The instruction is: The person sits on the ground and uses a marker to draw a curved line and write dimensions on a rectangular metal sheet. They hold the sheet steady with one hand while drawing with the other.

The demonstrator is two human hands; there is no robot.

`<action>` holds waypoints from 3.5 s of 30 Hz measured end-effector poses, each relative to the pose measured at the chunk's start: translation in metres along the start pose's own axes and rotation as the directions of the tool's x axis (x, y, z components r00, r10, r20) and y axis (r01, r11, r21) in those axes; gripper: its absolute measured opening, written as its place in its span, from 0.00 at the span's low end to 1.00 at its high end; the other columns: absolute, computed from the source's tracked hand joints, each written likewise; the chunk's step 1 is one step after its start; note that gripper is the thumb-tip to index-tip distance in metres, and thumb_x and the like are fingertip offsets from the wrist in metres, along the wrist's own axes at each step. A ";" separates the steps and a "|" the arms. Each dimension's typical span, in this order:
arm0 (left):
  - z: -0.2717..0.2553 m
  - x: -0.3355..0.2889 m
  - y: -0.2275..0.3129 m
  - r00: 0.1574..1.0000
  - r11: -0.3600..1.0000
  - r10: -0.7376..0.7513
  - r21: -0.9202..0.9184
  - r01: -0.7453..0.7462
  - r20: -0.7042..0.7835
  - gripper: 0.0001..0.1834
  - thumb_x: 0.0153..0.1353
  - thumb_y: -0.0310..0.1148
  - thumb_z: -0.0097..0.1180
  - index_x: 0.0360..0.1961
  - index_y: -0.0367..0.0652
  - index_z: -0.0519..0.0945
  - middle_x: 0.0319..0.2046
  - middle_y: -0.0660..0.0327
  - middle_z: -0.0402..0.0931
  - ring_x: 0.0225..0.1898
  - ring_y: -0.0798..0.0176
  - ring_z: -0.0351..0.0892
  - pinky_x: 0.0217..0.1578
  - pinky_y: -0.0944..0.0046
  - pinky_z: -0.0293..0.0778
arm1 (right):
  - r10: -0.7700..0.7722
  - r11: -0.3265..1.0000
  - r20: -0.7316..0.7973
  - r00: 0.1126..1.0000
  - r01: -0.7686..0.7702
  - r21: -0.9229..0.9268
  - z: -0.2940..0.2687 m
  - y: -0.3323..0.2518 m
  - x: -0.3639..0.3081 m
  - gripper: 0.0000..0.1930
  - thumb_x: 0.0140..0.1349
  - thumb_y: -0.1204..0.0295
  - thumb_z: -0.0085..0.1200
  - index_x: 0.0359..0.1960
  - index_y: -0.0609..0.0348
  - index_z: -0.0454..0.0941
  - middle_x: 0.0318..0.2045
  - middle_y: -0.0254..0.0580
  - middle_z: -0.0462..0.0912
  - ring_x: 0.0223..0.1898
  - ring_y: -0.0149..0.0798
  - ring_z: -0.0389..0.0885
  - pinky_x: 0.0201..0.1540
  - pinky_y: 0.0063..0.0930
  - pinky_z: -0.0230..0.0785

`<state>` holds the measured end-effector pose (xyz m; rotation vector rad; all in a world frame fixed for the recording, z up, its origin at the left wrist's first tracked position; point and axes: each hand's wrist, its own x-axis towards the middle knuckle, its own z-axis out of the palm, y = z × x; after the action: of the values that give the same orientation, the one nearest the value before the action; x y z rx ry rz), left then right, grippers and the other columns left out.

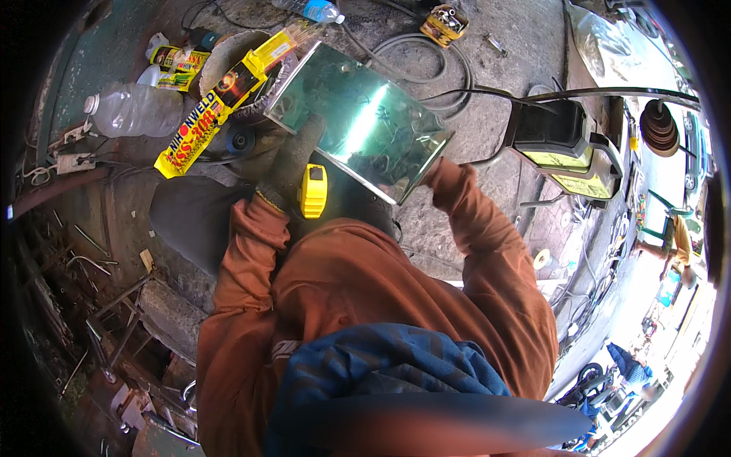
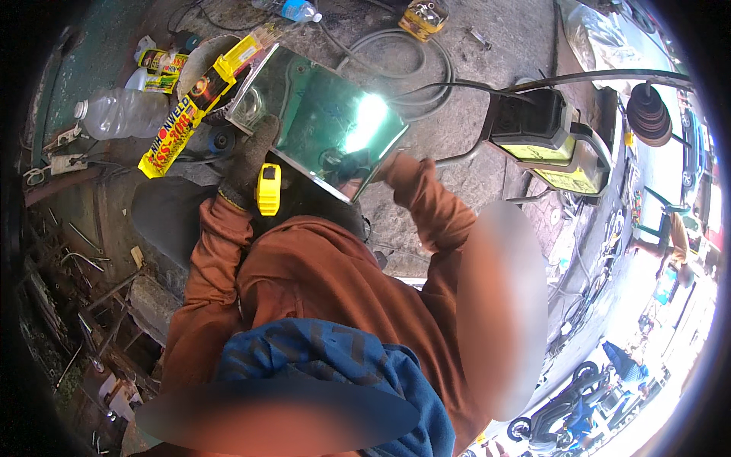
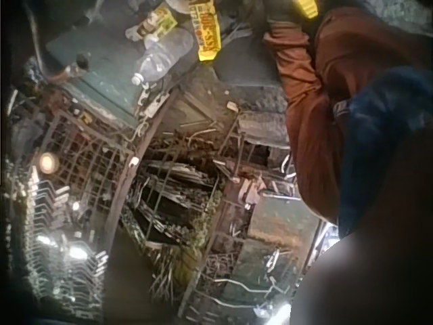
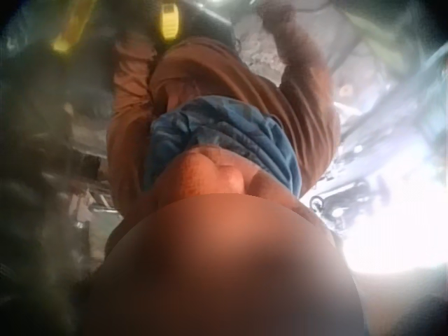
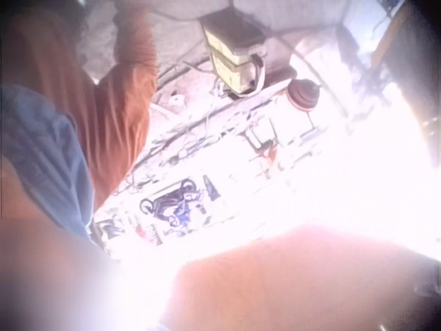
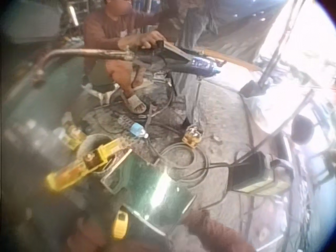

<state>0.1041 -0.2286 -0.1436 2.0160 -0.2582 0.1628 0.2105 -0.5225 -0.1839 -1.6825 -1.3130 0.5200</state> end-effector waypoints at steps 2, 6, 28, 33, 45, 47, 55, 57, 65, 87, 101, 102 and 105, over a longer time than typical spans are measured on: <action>-0.008 -0.010 -0.006 0.931 0.919 -0.365 -0.154 0.362 0.007 0.25 0.77 0.38 0.48 0.68 0.33 0.69 0.65 0.49 0.72 0.65 0.57 0.73 0.65 0.59 0.68 | -0.014 0.999 0.156 0.988 0.021 -0.044 -0.026 0.007 -0.014 0.21 0.69 0.57 0.57 0.57 0.55 0.80 0.48 0.45 0.86 0.35 0.35 0.82 0.40 0.30 0.75; -0.018 -0.020 -0.020 0.938 0.904 -0.332 0.249 0.347 -0.100 0.27 0.72 0.28 0.51 0.71 0.37 0.67 0.63 0.44 0.73 0.63 0.48 0.75 0.64 0.53 0.70 | 0.659 0.129 0.291 0.693 -0.486 0.864 -0.045 -0.009 -0.032 0.27 0.73 0.53 0.51 0.66 0.57 0.72 0.50 0.45 0.85 0.21 0.26 0.73 0.23 0.24 0.66; -0.085 0.016 -0.034 0.947 0.931 -0.294 0.266 0.252 0.131 0.12 0.70 0.37 0.53 0.41 0.39 0.80 0.29 0.55 0.78 0.33 0.59 0.80 0.37 0.58 0.77 | 0.822 0.544 -0.463 0.332 -0.222 0.809 -0.010 -0.004 0.001 0.25 0.73 0.66 0.52 0.67 0.66 0.69 0.40 0.41 0.83 0.25 0.27 0.74 0.31 0.24 0.71; -0.070 0.009 -0.046 0.914 0.887 -0.403 0.224 0.403 -0.051 0.13 0.67 0.37 0.53 0.37 0.36 0.78 0.29 0.48 0.77 0.35 0.48 0.81 0.38 0.49 0.76 | 0.693 0.712 -0.648 0.318 -0.160 0.683 0.008 -0.042 -0.027 0.29 0.74 0.70 0.50 0.73 0.65 0.60 0.44 0.50 0.81 0.26 0.31 0.78 0.29 0.26 0.72; -0.069 0.013 -0.044 0.819 0.821 -0.571 0.055 0.568 0.060 0.13 0.68 0.37 0.52 0.38 0.37 0.81 0.30 0.51 0.81 0.34 0.53 0.83 0.37 0.53 0.77 | 0.557 0.480 -0.520 0.647 0.260 0.838 0.057 -0.085 0.054 0.27 0.73 0.60 0.55 0.66 0.64 0.69 0.48 0.53 0.84 0.45 0.45 0.85 0.50 0.38 0.79; -0.070 0.013 -0.036 0.772 0.772 -0.625 -0.060 0.633 0.110 0.13 0.68 0.37 0.52 0.39 0.38 0.81 0.31 0.52 0.81 0.33 0.56 0.83 0.37 0.55 0.78 | 0.645 0.646 -0.527 0.554 -0.025 0.763 0.067 -0.078 0.062 0.21 0.74 0.60 0.54 0.58 0.64 0.77 0.37 0.47 0.85 0.38 0.40 0.84 0.46 0.34 0.78; -0.070 0.016 -0.026 0.828 0.828 -0.558 0.088 0.554 0.046 0.13 0.68 0.39 0.54 0.41 0.38 0.81 0.29 0.54 0.80 0.31 0.59 0.82 0.36 0.56 0.77 | 0.246 0.969 -0.781 0.574 -0.168 0.181 0.085 -0.041 0.089 0.14 0.61 0.70 0.62 0.47 0.60 0.84 0.37 0.46 0.88 0.38 0.45 0.87 0.44 0.34 0.75; -0.071 0.015 -0.030 0.829 0.828 -0.557 0.104 0.551 0.044 0.14 0.68 0.39 0.55 0.40 0.38 0.80 0.29 0.54 0.80 0.31 0.58 0.81 0.36 0.56 0.77 | 0.226 0.972 -0.767 0.601 -0.194 0.134 0.088 -0.032 0.088 0.15 0.54 0.71 0.64 0.45 0.56 0.85 0.37 0.46 0.88 0.39 0.54 0.87 0.51 0.41 0.73; -0.069 0.015 -0.040 0.776 0.780 -0.625 0.038 0.625 0.081 0.14 0.68 0.39 0.55 0.39 0.37 0.79 0.30 0.52 0.79 0.32 0.55 0.80 0.37 0.55 0.76 | 0.291 0.951 -0.751 0.593 -0.269 0.156 0.088 -0.029 0.084 0.13 0.53 0.73 0.64 0.42 0.56 0.85 0.37 0.46 0.89 0.39 0.52 0.87 0.49 0.40 0.73; -0.070 0.015 -0.039 0.837 0.833 -0.547 0.116 0.541 0.026 0.14 0.68 0.39 0.57 0.39 0.37 0.80 0.30 0.55 0.79 0.32 0.58 0.79 0.37 0.56 0.75 | 0.136 0.935 -0.856 0.499 -0.351 -0.056 0.076 -0.033 0.066 0.14 0.56 0.75 0.64 0.46 0.61 0.85 0.38 0.50 0.89 0.39 0.48 0.90 0.45 0.35 0.80; -0.074 0.012 -0.041 0.853 0.851 -0.520 0.119 0.512 0.042 0.16 0.67 0.41 0.57 0.39 0.36 0.79 0.32 0.54 0.78 0.30 0.59 0.80 0.33 0.56 0.75 | 0.228 0.937 -0.840 0.492 -0.346 0.051 0.080 -0.029 0.068 0.15 0.55 0.76 0.63 0.46 0.58 0.84 0.41 0.48 0.88 0.42 0.54 0.87 0.48 0.40 0.78; -0.074 0.012 -0.042 0.854 0.851 -0.519 0.120 0.511 0.043 0.16 0.67 0.41 0.58 0.39 0.36 0.79 0.32 0.54 0.78 0.31 0.59 0.80 0.33 0.56 0.75 | 0.213 0.940 -0.843 0.493 -0.338 0.040 0.080 -0.028 0.068 0.15 0.55 0.76 0.63 0.46 0.58 0.84 0.41 0.48 0.88 0.42 0.54 0.87 0.48 0.40 0.78; -0.072 0.012 -0.043 0.869 0.864 -0.494 0.124 0.488 0.020 0.16 0.68 0.41 0.58 0.38 0.36 0.79 0.31 0.55 0.77 0.31 0.60 0.80 0.33 0.57 0.75 | 0.155 0.939 -0.851 0.501 -0.344 -0.032 0.079 -0.026 0.068 0.12 0.60 0.74 0.64 0.46 0.63 0.85 0.36 0.49 0.89 0.38 0.42 0.90 0.43 0.32 0.80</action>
<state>0.1262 -0.1467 -0.1464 2.1355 0.2470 -0.2033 0.1590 -0.4286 -0.1880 -1.9182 -0.3854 -0.3107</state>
